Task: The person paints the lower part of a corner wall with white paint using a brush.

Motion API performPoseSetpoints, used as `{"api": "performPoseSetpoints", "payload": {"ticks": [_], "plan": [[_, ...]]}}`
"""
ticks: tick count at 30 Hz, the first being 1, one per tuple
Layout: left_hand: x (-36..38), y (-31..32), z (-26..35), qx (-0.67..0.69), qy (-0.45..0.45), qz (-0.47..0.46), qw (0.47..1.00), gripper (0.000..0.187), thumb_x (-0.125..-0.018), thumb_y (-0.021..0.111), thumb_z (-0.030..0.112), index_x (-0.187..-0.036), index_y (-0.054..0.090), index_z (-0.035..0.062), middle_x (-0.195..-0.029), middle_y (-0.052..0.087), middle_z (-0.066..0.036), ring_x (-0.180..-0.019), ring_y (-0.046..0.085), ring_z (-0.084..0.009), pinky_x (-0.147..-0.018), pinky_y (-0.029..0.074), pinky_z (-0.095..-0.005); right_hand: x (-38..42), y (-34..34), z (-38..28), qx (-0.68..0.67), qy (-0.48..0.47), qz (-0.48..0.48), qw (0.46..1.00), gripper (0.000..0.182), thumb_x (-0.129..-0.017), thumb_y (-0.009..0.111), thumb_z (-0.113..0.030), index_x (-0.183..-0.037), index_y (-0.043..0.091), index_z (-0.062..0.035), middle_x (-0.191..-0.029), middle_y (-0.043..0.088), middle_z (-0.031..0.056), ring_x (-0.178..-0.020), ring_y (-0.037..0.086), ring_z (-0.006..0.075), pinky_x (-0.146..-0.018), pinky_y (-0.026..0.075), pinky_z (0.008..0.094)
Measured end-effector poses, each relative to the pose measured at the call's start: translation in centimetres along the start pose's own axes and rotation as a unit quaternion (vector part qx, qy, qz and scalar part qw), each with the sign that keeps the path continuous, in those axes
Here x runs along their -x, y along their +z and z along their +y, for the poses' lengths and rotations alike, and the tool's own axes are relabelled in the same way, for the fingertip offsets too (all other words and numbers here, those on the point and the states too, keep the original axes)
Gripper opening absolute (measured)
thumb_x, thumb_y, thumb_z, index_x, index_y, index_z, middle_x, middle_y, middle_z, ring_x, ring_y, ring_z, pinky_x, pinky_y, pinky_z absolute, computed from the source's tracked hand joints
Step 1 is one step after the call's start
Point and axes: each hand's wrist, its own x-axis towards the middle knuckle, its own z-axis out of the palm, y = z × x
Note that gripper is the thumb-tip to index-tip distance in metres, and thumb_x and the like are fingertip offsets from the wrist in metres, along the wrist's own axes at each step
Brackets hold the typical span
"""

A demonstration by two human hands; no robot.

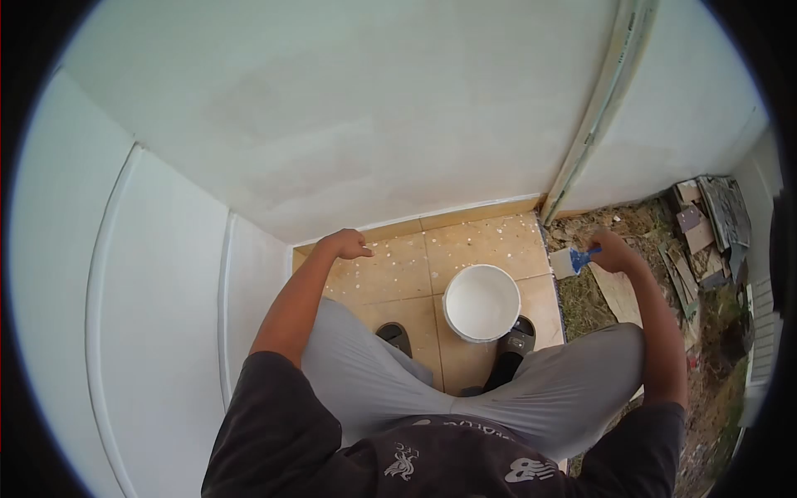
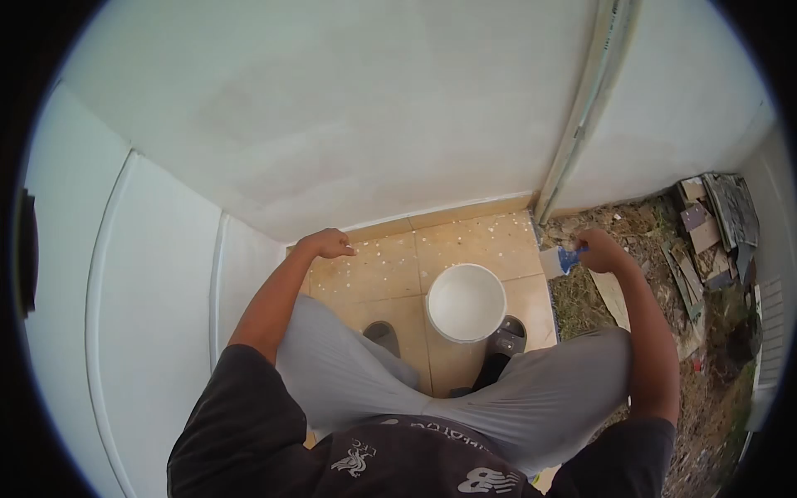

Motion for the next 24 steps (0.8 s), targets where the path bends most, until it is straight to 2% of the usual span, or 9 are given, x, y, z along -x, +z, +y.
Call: {"api": "performPoseSetpoints", "payload": {"ticks": [1,3,4,5,9,13,16,19,24], "plan": [[0.7,-0.2,0.5,-0.015,-0.004,0.012,1.0,0.059,-0.081,0.061,0.056,-0.111,0.069,0.0053,-0.113,0.066,-0.018,-0.108,0.061,-0.033,-0.089,0.049,-0.0424,-0.2,-0.1,0.1,0.043,0.002,-0.005,0.999,0.017,-0.066,0.06,-0.006,-0.08,0.065,0.0019,-0.078,0.064,0.0199,-0.075,0.063,0.0328,-0.07,0.05,0.0405],[0.0,0.5,0.2,-0.005,0.015,0.021,1.0,0.059,-0.079,0.063,0.056,-0.106,0.068,0.0035,-0.11,0.067,-0.017,-0.103,0.062,-0.0333,-0.086,0.049,-0.0424,-0.1,-0.1,0.5,0.009,0.017,-0.002,1.0,0.016,-0.066,0.061,-0.006,-0.079,0.063,0.002,-0.078,0.063,0.0201,-0.077,0.062,0.0326,-0.071,0.049,0.0423],[-1.4,0.9,-0.1,-0.017,-0.005,-0.012,1.0,0.058,-0.079,0.063,0.055,-0.103,0.07,0.0033,-0.108,0.067,-0.018,-0.102,0.062,-0.034,-0.085,0.05,-0.0433,-0.4,0.6,2.3,0.003,-0.005,0.021,1.0,0.017,-0.066,0.062,-0.007,-0.08,0.063,0.0029,-0.076,0.062,0.0193,-0.076,0.061,0.0321,-0.071,0.048,0.0419],[-1.1,0.8,0.3,-0.014,-0.015,-0.019,1.0,0.057,-0.08,0.063,0.055,-0.102,0.071,0.0031,-0.107,0.067,-0.018,-0.102,0.062,-0.0345,-0.085,0.05,-0.0436,-0.2,-0.3,0.7,0.033,0.028,-0.016,0.999,0.019,-0.066,0.063,-0.007,-0.082,0.064,0.0036,-0.077,0.062,0.0188,-0.076,0.061,0.0319,-0.072,0.048,0.041],[-2.6,1.5,0.4,-0.034,-0.018,-0.039,0.999,0.058,-0.081,0.06,0.056,-0.1,0.072,0.0027,-0.105,0.068,-0.019,-0.101,0.063,-0.0354,-0.086,0.049,-0.0448,0.0,-0.4,0.7,0.026,0.006,-0.014,1.0,0.02,-0.066,0.065,-0.006,-0.083,0.064,0.0037,-0.079,0.063,0.0184,-0.076,0.061,0.0311,-0.073,0.048,0.0407],[-3.0,2.1,-0.2,-0.034,-0.008,-0.013,0.999,0.06,-0.081,0.059,0.057,-0.1,0.072,0.0025,-0.104,0.068,-0.019,-0.1,0.063,-0.0357,-0.086,0.049,-0.0454,-0.1,-0.3,2.0,0.032,0.041,-0.014,0.999,0.024,-0.068,0.065,-0.007,-0.091,0.064,0.0006,-0.091,0.061,0.0173,-0.088,0.06,0.0303,-0.08,0.048,0.0401],[-2.8,2.6,0.0,-0.045,0.006,-0.009,0.999,0.06,-0.081,0.059,0.058,-0.1,0.072,0.0026,-0.106,0.068,-0.019,-0.101,0.063,-0.0357,-0.086,0.049,-0.0455,-0.6,0.7,4.3,0.037,-0.017,0.053,0.998,0.016,-0.065,0.063,-0.005,-0.079,0.065,0.0019,-0.067,0.06,0.0132,-0.067,0.061,0.0218,-0.063,0.048,0.0363],[-1.7,2.3,0.5,-0.055,0.01,0.005,0.998,0.06,-0.081,0.06,0.058,-0.1,0.072,0.0027,-0.106,0.068,-0.019,-0.101,0.063,-0.0358,-0.086,0.049,-0.0454,-0.9,0.8,5.4,0.035,-0.013,0.044,0.998,0.018,-0.064,0.063,-0.006,-0.08,0.065,0.0025,-0.066,0.06,0.0141,-0.066,0.061,0.0228,-0.063,0.048,0.0367],[-1.6,2.2,0.8,-0.045,0.012,0.007,0.999,0.06,-0.081,0.06,0.058,-0.099,0.073,0.0019,-0.104,0.068,-0.02,-0.1,0.063,-0.0357,-0.085,0.049,-0.0453,-0.2,-0.3,1.6,0.053,-0.008,0.012,0.998,0.023,-0.062,0.065,-0.01,-0.081,0.065,0.0021,-0.072,0.061,0.0151,-0.072,0.061,0.0252,-0.068,0.048,0.038]]}}
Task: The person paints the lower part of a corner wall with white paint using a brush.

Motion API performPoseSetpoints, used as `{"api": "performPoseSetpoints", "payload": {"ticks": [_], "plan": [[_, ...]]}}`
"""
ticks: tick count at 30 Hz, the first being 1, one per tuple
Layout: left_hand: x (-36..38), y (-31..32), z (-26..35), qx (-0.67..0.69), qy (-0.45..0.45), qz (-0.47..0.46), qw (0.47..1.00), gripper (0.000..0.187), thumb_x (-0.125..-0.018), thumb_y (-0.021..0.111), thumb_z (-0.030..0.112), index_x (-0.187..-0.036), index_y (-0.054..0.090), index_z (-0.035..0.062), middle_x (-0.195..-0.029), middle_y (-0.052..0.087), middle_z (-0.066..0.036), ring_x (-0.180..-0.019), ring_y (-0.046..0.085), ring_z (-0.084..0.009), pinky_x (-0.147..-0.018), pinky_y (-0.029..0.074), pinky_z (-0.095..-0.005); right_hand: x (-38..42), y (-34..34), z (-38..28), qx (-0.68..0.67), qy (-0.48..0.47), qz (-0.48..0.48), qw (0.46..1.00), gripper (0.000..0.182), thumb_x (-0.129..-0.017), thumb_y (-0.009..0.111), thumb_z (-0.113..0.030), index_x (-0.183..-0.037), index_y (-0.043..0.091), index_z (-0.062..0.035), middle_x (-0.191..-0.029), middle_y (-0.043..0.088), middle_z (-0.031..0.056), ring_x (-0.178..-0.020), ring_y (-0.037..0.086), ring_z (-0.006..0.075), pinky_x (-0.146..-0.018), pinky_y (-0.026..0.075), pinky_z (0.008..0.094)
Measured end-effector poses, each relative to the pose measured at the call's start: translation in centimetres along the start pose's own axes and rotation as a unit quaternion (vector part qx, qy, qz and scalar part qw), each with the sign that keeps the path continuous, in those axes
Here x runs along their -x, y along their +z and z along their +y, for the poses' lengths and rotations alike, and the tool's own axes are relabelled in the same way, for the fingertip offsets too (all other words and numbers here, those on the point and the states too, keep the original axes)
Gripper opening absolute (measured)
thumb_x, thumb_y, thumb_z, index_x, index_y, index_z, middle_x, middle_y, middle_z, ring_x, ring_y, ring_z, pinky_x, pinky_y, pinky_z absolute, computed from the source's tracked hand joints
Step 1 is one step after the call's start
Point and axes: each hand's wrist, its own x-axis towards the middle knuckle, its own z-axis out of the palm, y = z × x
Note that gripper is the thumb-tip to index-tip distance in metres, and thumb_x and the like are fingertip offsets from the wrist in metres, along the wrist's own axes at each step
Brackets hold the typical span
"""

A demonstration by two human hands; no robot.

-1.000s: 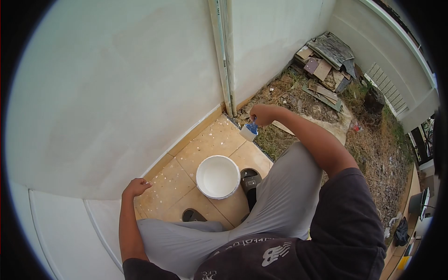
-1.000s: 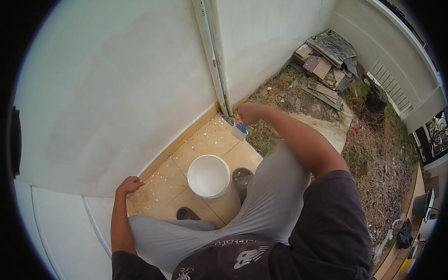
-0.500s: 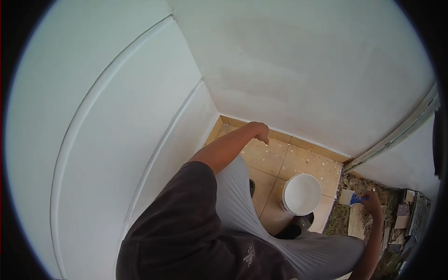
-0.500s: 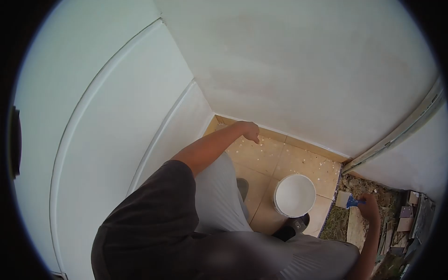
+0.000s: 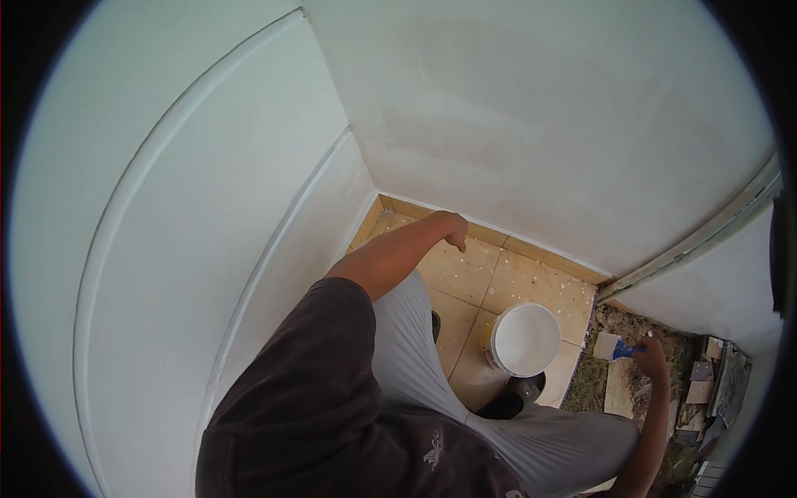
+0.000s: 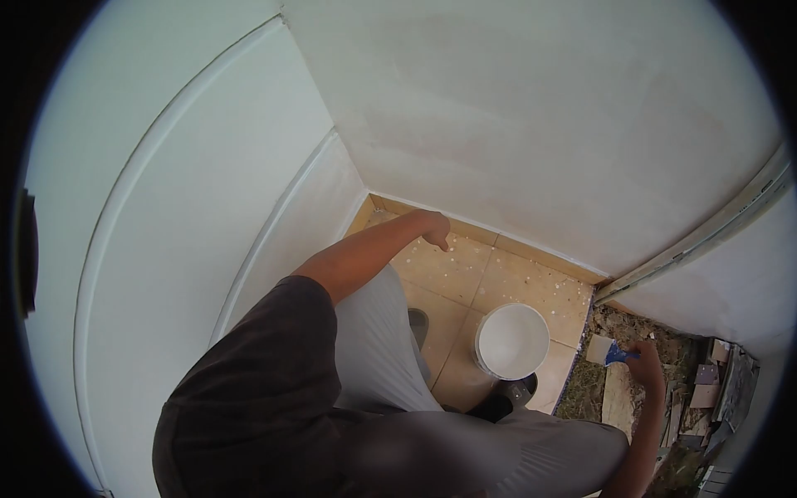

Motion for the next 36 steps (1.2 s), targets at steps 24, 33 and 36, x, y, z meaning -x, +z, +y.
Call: {"api": "performPoseSetpoints", "payload": {"ticks": [24,33,36], "plan": [[-1.7,0.3,-0.6,0.012,-0.017,-0.018,1.0,0.06,-0.076,0.068,0.056,-0.101,0.072,0.0014,-0.104,0.069,-0.017,-0.097,0.066,-0.0321,-0.081,0.053,-0.0437,0.8,-1.1,-1.6,-0.002,0.029,-0.026,0.999,0.024,-0.066,0.065,-0.01,-0.087,0.064,0.0008,-0.088,0.06,0.0191,-0.085,0.059,0.0328,-0.077,0.048,0.0413],[-1.0,-0.1,-0.3,0.014,-0.017,-0.016,1.0,0.06,-0.076,0.068,0.056,-0.102,0.072,0.002,-0.107,0.069,-0.016,-0.1,0.065,-0.0325,-0.083,0.052,-0.0439,0.6,-0.9,-1.0,0.003,0.043,-0.027,0.999,0.022,-0.064,0.067,-0.01,-0.083,0.065,0.0022,-0.085,0.06,0.0175,-0.081,0.06,0.0299,-0.073,0.048,0.0402],[-0.8,0.3,-0.5,0.001,0.008,0.005,1.0,0.058,-0.081,0.059,0.057,-0.094,0.073,0.002,-0.097,0.069,-0.019,-0.093,0.064,-0.036,-0.081,0.049,-0.0455,0.8,-1.1,-1.9,0.011,0.05,-0.02,0.998,0.023,-0.064,0.067,-0.01,-0.082,0.066,0.0028,-0.08,0.06,0.0166,-0.076,0.06,0.0284,-0.069,0.048,0.0397]]}}
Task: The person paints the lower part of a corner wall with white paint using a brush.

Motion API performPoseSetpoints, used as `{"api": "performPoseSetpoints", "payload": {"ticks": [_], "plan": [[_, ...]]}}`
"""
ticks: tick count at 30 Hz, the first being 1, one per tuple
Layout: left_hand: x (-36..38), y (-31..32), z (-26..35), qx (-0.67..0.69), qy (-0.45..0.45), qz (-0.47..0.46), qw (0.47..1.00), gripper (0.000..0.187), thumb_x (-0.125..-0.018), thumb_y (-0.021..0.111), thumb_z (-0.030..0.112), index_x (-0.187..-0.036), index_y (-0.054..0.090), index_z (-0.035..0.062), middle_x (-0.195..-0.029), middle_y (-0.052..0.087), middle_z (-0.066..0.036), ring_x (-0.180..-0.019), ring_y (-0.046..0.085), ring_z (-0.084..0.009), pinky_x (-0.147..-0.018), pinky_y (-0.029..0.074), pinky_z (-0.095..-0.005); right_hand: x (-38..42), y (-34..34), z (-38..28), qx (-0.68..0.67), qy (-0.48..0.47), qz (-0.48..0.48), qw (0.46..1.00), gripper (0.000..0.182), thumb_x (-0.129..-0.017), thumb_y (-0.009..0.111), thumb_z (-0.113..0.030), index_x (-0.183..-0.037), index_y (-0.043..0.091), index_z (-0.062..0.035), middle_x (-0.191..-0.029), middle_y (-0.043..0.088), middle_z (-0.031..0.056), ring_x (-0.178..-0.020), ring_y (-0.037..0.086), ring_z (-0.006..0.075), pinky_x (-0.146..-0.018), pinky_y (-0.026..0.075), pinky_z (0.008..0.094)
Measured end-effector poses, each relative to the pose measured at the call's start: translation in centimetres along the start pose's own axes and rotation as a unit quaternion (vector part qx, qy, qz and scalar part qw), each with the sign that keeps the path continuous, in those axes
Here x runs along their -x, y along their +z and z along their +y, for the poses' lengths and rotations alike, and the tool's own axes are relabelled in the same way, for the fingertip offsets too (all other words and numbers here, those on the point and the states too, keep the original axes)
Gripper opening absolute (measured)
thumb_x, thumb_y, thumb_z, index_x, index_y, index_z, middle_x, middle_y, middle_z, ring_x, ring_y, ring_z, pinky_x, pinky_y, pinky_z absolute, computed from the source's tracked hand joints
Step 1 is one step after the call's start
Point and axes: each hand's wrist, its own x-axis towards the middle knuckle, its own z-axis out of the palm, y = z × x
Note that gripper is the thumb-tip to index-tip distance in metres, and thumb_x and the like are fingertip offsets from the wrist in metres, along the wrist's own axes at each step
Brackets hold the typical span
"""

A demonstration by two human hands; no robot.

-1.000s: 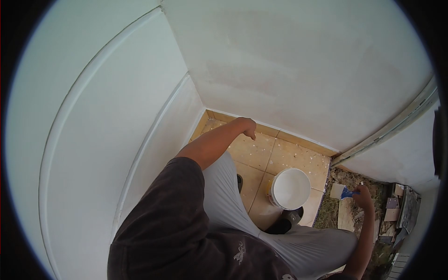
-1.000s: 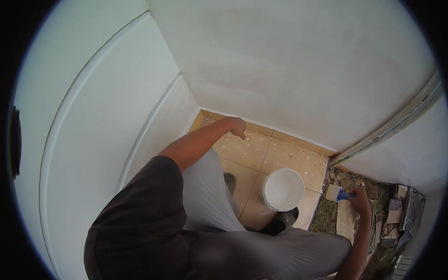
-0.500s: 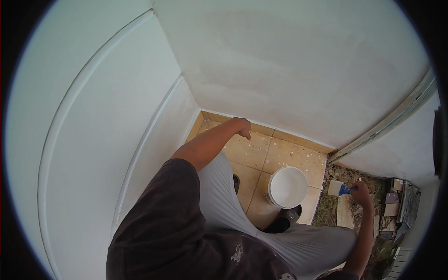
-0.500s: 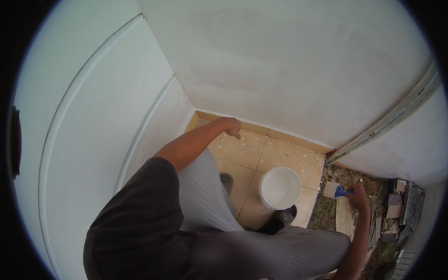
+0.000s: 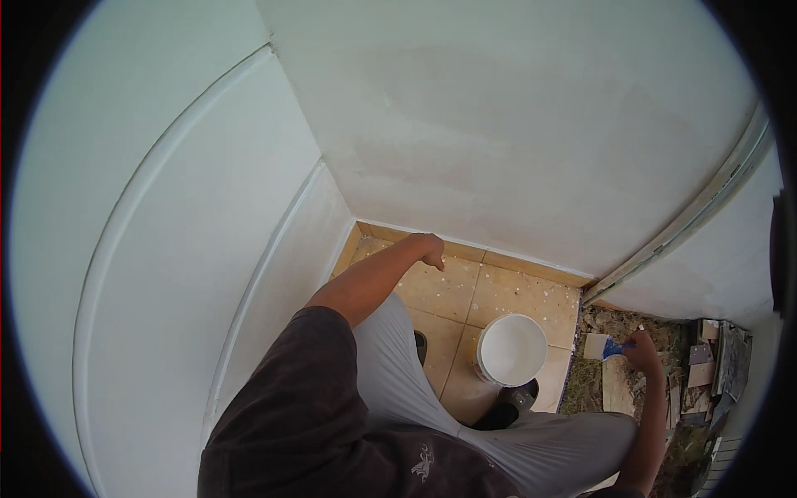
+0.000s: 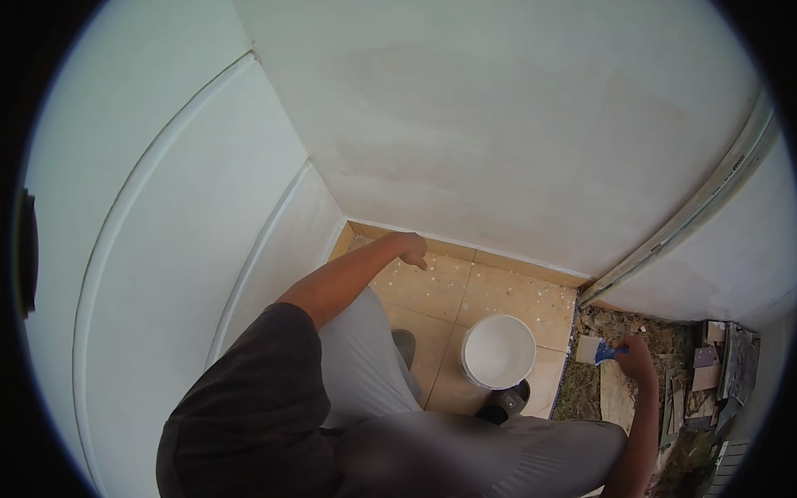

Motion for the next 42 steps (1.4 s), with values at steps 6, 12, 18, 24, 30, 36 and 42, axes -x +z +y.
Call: {"api": "performPoseSetpoints", "payload": {"ticks": [6,12,18,24,30,36,42], "plan": [[-0.4,0.3,-0.3,-0.01,0.008,0.001,1.0,0.059,-0.082,0.058,0.058,-0.095,0.073,0.0023,-0.097,0.069,-0.02,-0.094,0.064,-0.0366,-0.082,0.049,-0.0455,0.0,-0.1,-0.1,-0.012,-0.003,-0.005,1.0,0.022,-0.064,0.066,-0.011,-0.082,0.067,0.0033,-0.075,0.061,0.0162,-0.07,0.061,0.0272,-0.065,0.048,0.0397],[0.3,-0.4,0.1,-0.01,0.008,-0.008,1.0,0.06,-0.082,0.058,0.058,-0.097,0.072,0.0019,-0.099,0.069,-0.019,-0.095,0.064,-0.0363,-0.082,0.049,-0.0456,0.1,-0.3,-0.5,-0.01,0.014,-0.002,1.0,0.021,-0.065,0.065,-0.01,-0.08,0.067,0.0039,-0.072,0.062,0.0159,-0.069,0.061,0.0262,-0.064,0.049,0.0405],[0.2,-0.2,0.2,-0.008,0.002,-0.004,1.0,0.06,-0.082,0.059,0.058,-0.098,0.072,0.0016,-0.1,0.068,-0.019,-0.095,0.064,-0.0361,-0.082,0.049,-0.046,0.3,-0.1,0.2,-0.014,-0.01,0.014,1.0,0.022,-0.065,0.066,-0.01,-0.082,0.067,0.0046,-0.073,0.062,0.0155,-0.07,0.061,0.0246,-0.064,0.048,0.0395],[0.1,-0.4,0.2,-0.006,-0.007,-0.016,1.0,0.06,-0.081,0.061,0.058,-0.099,0.072,0.0014,-0.103,0.068,-0.019,-0.098,0.064,-0.0354,-0.084,0.05,-0.0456,0.0,0.0,0.6,-0.014,-0.012,0.01,1.0,0.022,-0.065,0.066,-0.01,-0.082,0.067,0.0038,-0.072,0.063,0.0156,-0.069,0.062,0.0241,-0.064,0.049,0.0384],[0.1,-0.5,0.0,-0.007,0.002,-0.024,1.0,0.059,-0.082,0.059,0.057,-0.104,0.07,0.0029,-0.105,0.068,-0.019,-0.1,0.063,-0.0355,-0.085,0.049,-0.0457,-0.3,0.1,0.4,-0.012,0.006,-0.009,1.0,0.021,-0.065,0.065,-0.01,-0.082,0.068,0.0024,-0.073,0.065,0.0192,-0.07,0.064,0.0264,-0.067,0.05,0.0388],[1.2,-0.8,0.1,0.0,0.008,-0.007,1.0,0.06,-0.081,0.06,0.057,-0.105,0.072,0.0038,-0.111,0.067,-0.018,-0.106,0.061,-0.0341,-0.09,0.049,-0.0435,-0.2,0.2,1.0,0.004,-0.001,0.011,1.0,0.02,-0.069,0.067,-0.014,-0.084,0.07,-0.0014,-0.08,0.068,0.0186,-0.074,0.066,0.0327,-0.069,0.052,0.0409],[1.8,-1.3,0.2,0.011,-0.003,-0.029,1.0,0.064,-0.08,0.061,0.058,-0.115,0.067,0.0047,-0.119,0.064,-0.018,-0.111,0.059,-0.0338,-0.093,0.047,-0.0426,0.1,0.4,1.4,-0.018,-0.024,0.004,1.0,0.02,-0.069,0.066,-0.014,-0.084,0.07,-0.0015,-0.078,0.067,0.018,-0.072,0.065,0.0319,-0.068,0.051,0.0407]]}}
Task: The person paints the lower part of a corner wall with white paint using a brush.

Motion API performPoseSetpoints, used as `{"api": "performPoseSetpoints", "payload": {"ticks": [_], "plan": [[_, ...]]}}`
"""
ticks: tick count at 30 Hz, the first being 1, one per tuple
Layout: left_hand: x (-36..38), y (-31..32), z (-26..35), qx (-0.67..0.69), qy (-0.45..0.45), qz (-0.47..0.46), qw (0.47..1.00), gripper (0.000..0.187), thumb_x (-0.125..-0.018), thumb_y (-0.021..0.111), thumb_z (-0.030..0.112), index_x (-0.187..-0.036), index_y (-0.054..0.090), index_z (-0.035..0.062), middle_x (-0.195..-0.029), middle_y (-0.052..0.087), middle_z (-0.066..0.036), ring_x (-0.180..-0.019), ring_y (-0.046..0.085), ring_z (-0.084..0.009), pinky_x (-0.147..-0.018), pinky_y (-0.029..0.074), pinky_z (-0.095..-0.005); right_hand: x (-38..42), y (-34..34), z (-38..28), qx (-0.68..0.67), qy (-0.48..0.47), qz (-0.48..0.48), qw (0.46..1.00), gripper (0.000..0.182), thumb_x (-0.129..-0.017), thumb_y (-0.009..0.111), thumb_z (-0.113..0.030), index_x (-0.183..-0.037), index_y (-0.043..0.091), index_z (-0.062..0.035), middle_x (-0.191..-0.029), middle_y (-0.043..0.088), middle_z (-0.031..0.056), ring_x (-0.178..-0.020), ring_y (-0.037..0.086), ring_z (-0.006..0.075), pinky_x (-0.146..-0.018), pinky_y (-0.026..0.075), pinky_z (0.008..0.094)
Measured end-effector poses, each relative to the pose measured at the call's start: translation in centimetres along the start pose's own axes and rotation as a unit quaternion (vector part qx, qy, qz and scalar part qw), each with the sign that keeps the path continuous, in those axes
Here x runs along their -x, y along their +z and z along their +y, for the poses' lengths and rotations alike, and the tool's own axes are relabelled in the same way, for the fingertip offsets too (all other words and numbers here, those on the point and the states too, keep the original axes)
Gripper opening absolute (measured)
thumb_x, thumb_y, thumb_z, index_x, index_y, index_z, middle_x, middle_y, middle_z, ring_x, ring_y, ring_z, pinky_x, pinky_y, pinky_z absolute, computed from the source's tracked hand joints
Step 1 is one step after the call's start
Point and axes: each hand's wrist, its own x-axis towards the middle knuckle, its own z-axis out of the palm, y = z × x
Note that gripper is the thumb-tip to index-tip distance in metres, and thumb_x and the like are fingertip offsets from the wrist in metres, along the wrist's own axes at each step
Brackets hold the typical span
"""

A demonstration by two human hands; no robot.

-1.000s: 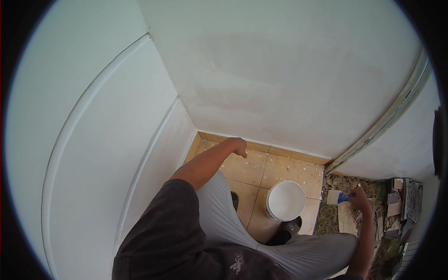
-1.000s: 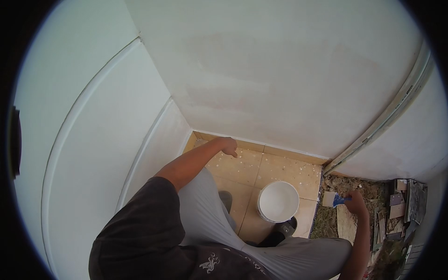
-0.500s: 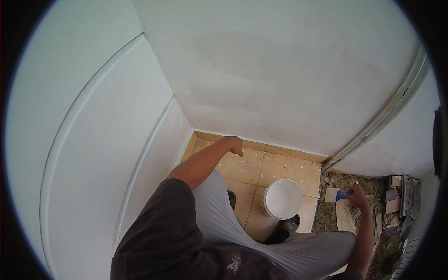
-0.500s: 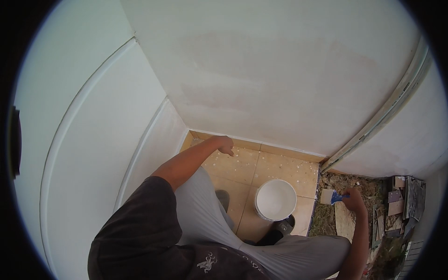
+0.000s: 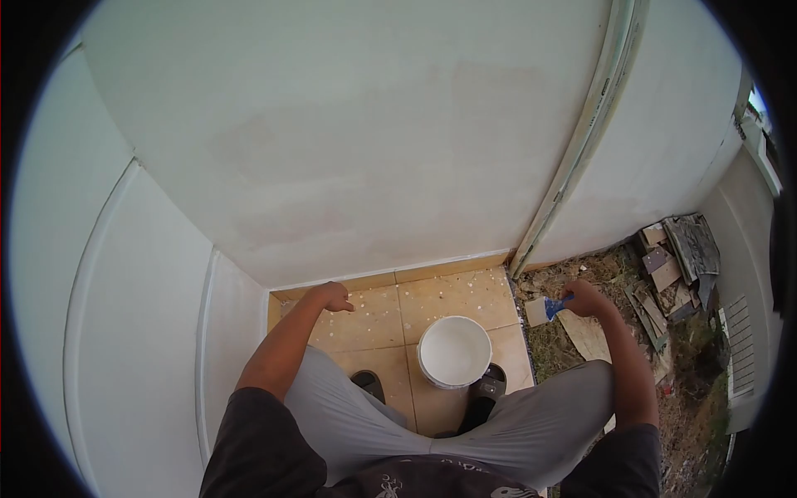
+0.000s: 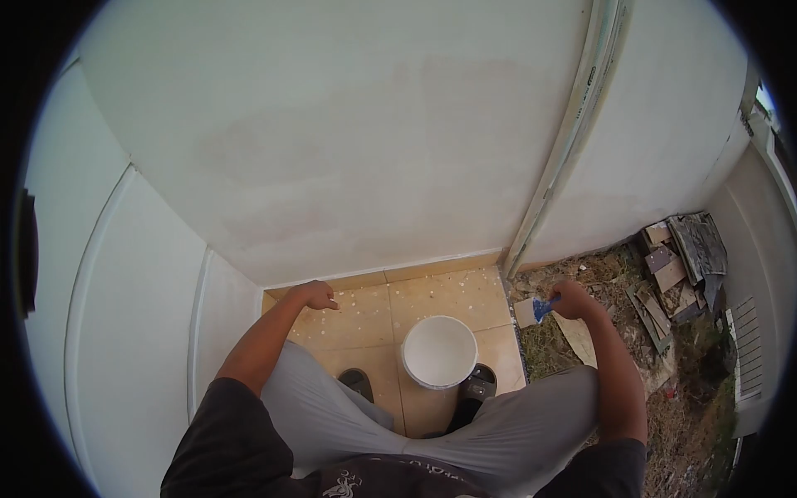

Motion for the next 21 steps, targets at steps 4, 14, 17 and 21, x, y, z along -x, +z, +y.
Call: {"api": "performPoseSetpoints", "payload": {"ticks": [4,14,17,21], "plan": [[0.2,-0.3,0.3,-0.005,0.001,0.005,1.0,0.066,-0.079,0.061,0.059,-0.116,0.067,0.0041,-0.12,0.063,-0.018,-0.113,0.058,-0.0341,-0.095,0.047,-0.0422,-0.2,0.2,0.7,0.014,-0.014,0.012,1.0,0.02,-0.068,0.065,-0.013,-0.084,0.07,-0.0018,-0.076,0.067,0.0176,-0.071,0.065,0.0309,-0.068,0.051,0.0399],[-0.1,0.2,0.0,0.013,-0.007,0.01,1.0,0.061,-0.079,0.063,0.058,-0.11,0.068,0.0051,-0.112,0.067,-0.017,-0.107,0.061,-0.0317,-0.09,0.048,-0.0405,-0.1,0.1,0.3,-0.015,-0.012,0.008,1.0,0.018,-0.068,0.064,-0.01,-0.083,0.069,-0.0015,-0.078,0.066,0.0193,-0.073,0.064,0.0329,-0.068,0.05,0.041],[0.2,-0.2,0.3,0.013,-0.004,0.001,1.0,0.062,-0.08,0.063,0.057,-0.113,0.067,0.0049,-0.115,0.065,-0.017,-0.109,0.06,-0.0318,-0.092,0.048,-0.0407,-0.1,0.1,0.5,-0.013,-0.012,0.015,1.0,0.017,-0.068,0.064,-0.01,-0.082,0.069,-0.0012,-0.078,0.066,0.0193,-0.074,0.064,0.0332,-0.068,0.05,0.0412],[0.1,-0.5,0.4,0.01,-0.014,-0.014,1.0,0.064,-0.08,0.062,0.056,-0.119,0.065,0.0051,-0.121,0.063,-0.016,-0.113,0.058,-0.0322,-0.095,0.047,-0.0411,-0.3,0.1,0.2,-0.012,-0.014,0.019,1.0,0.015,-0.069,0.065,-0.01,-0.081,0.068,-0.001,-0.078,0.066,0.0184,-0.075,0.065,0.0327,-0.068,0.05,0.0409]]}}
